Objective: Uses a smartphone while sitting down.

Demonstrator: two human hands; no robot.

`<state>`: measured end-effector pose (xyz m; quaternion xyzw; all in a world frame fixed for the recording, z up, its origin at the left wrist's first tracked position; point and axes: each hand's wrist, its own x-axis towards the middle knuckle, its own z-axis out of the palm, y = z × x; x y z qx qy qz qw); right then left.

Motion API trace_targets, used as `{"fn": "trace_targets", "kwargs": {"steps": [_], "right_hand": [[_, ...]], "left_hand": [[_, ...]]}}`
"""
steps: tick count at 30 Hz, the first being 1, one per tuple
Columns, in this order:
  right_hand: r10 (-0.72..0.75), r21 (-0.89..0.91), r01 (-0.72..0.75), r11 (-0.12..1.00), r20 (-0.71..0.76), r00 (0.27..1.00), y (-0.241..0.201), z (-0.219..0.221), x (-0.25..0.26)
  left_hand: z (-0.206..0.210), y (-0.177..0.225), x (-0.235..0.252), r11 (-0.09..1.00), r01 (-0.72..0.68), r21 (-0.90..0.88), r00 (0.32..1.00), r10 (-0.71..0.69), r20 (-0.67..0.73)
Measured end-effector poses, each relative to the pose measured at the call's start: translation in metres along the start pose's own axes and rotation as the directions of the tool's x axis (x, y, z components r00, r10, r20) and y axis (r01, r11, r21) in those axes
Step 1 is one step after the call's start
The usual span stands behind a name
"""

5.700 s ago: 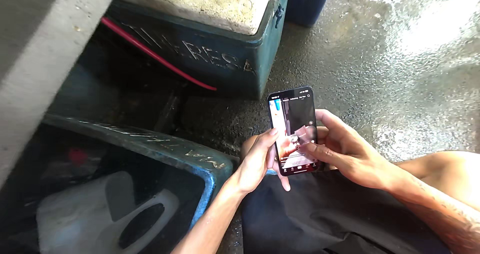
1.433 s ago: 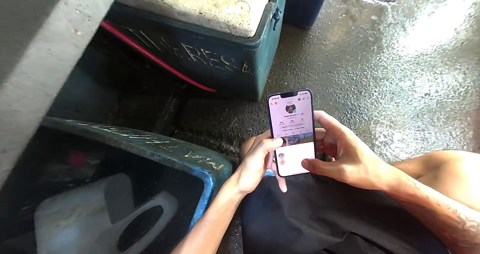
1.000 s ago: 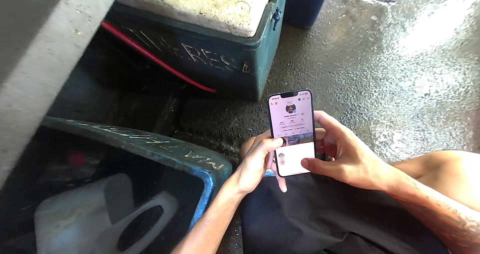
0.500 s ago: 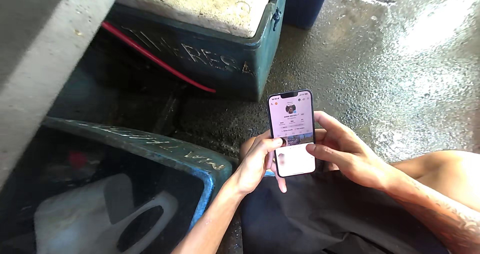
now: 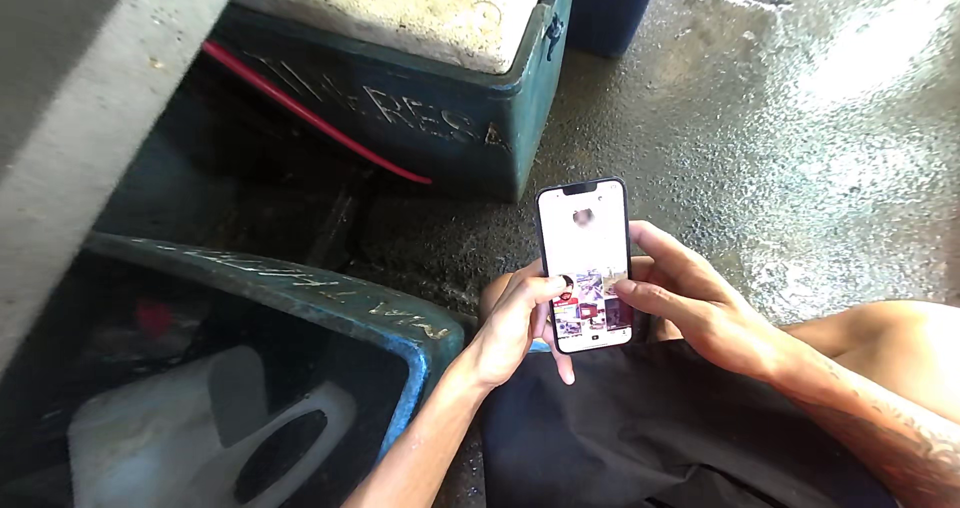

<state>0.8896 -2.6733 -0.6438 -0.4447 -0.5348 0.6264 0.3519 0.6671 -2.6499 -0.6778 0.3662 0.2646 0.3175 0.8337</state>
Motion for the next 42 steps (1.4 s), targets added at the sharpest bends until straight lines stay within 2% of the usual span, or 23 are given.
{"fn": "trace_targets", "kwargs": {"steps": [6, 13, 18, 23, 29, 42], "right_hand": [[-0.001, -0.001, 0.001, 1.0, -0.007, 1.0, 0.001, 0.0, 0.0], [0.0, -0.014, 0.0, 1.0, -0.037, 0.999, 0.001, -0.001, 0.0], [-0.009, -0.002, 0.009, 1.0, -0.036, 0.999, 0.001, -0.001, 0.0], [-0.021, -0.002, 0.021, 1.0, -0.031, 0.999, 0.001, -0.001, 0.0], [-0.015, -0.003, 0.015, 1.0, -0.036, 0.999, 0.0, 0.0, 0.0], [-0.019, -0.007, 0.019, 1.0, -0.029, 0.999, 0.001, 0.0, 0.0]], "left_hand": [[0.0, 0.001, 0.0, 1.0, 0.022, 0.018, 1.0, -0.022, 0.009], [0.006, 0.009, 0.001, 0.98, 0.102, 0.173, 0.989, -0.118, 0.088], [0.007, 0.01, 0.001, 0.97, 0.122, 0.211, 0.99, -0.133, 0.04], [0.005, 0.009, 0.001, 0.98, 0.104, 0.17, 0.991, -0.117, 0.068], [0.005, 0.009, 0.001, 0.987, 0.111, 0.118, 0.993, -0.116, 0.035], [0.004, 0.009, 0.001, 0.987, 0.109, 0.121, 0.993, -0.113, 0.032]]}}
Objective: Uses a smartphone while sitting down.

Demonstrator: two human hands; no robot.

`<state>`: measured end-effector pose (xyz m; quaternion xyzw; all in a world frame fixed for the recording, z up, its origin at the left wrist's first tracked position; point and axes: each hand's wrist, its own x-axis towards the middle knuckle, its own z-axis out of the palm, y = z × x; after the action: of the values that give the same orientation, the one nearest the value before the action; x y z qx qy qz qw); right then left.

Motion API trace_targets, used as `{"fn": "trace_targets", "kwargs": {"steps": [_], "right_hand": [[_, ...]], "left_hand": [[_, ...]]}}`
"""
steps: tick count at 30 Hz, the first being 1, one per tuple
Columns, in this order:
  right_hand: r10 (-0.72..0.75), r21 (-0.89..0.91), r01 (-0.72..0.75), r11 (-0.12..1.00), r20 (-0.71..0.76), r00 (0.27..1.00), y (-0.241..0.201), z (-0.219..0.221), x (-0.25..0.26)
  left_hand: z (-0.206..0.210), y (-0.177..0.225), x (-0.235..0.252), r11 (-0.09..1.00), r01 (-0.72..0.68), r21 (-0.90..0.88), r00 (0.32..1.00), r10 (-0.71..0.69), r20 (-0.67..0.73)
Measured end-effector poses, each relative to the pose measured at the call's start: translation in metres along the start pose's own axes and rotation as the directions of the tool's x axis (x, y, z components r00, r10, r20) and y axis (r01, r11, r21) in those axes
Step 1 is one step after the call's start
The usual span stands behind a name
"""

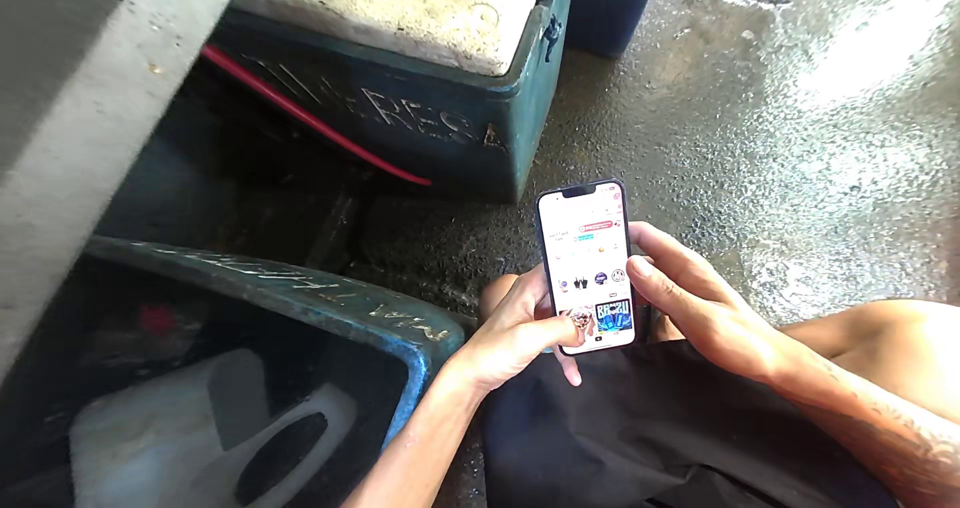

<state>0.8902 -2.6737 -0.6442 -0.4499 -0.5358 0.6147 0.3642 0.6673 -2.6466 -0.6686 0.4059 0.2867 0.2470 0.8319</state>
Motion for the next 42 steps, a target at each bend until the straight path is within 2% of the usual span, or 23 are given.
{"fn": "trace_targets", "kwargs": {"steps": [5, 7, 11, 15, 26, 30, 39, 42], "right_hand": [[-0.007, -0.008, 0.007, 1.0, -0.009, 1.0, 0.0, 0.001, 0.001], [-0.012, -0.057, 0.008, 0.998, -0.06, 0.998, -0.001, 0.001, 0.001], [0.018, -0.187, -0.062, 0.98, -0.228, 0.973, -0.005, -0.001, 0.004], [0.048, -0.219, -0.108, 0.97, -0.261, 0.964, -0.006, -0.002, 0.005], [0.063, -0.29, -0.165, 0.943, -0.333, 0.941, 0.004, 0.004, 0.005], [0.08, -0.252, -0.161, 0.954, -0.305, 0.949, 0.0, 0.001, 0.005], [0.042, 0.038, -0.036, 0.999, -0.186, 0.982, -0.015, 0.002, 0.003], [-0.015, 0.063, 0.024, 0.998, -0.142, 0.99, -0.003, 0.0, 0.004]], "left_hand": [[0.0, 0.0, 0.0, 1.0, -0.001, -0.001, 1.0, 0.001, -0.005], [0.001, 0.0, 0.0, 1.0, -0.006, 0.021, 1.0, 0.006, -0.002], [0.004, -0.002, 0.001, 0.979, 0.013, 0.205, 0.999, -0.023, 0.045], [0.003, -0.004, 0.002, 0.925, 0.028, 0.379, 0.993, -0.068, 0.093], [0.003, -0.004, 0.003, 0.868, 0.03, 0.496, 0.989, -0.099, 0.112], [0.004, -0.003, 0.002, 0.884, 0.06, 0.463, 0.992, -0.106, 0.074], [0.005, 0.001, 0.002, 0.983, 0.03, 0.179, 0.999, -0.037, 0.037], [0.004, 0.001, 0.002, 0.995, 0.005, 0.097, 1.0, -0.003, -0.013]]}}
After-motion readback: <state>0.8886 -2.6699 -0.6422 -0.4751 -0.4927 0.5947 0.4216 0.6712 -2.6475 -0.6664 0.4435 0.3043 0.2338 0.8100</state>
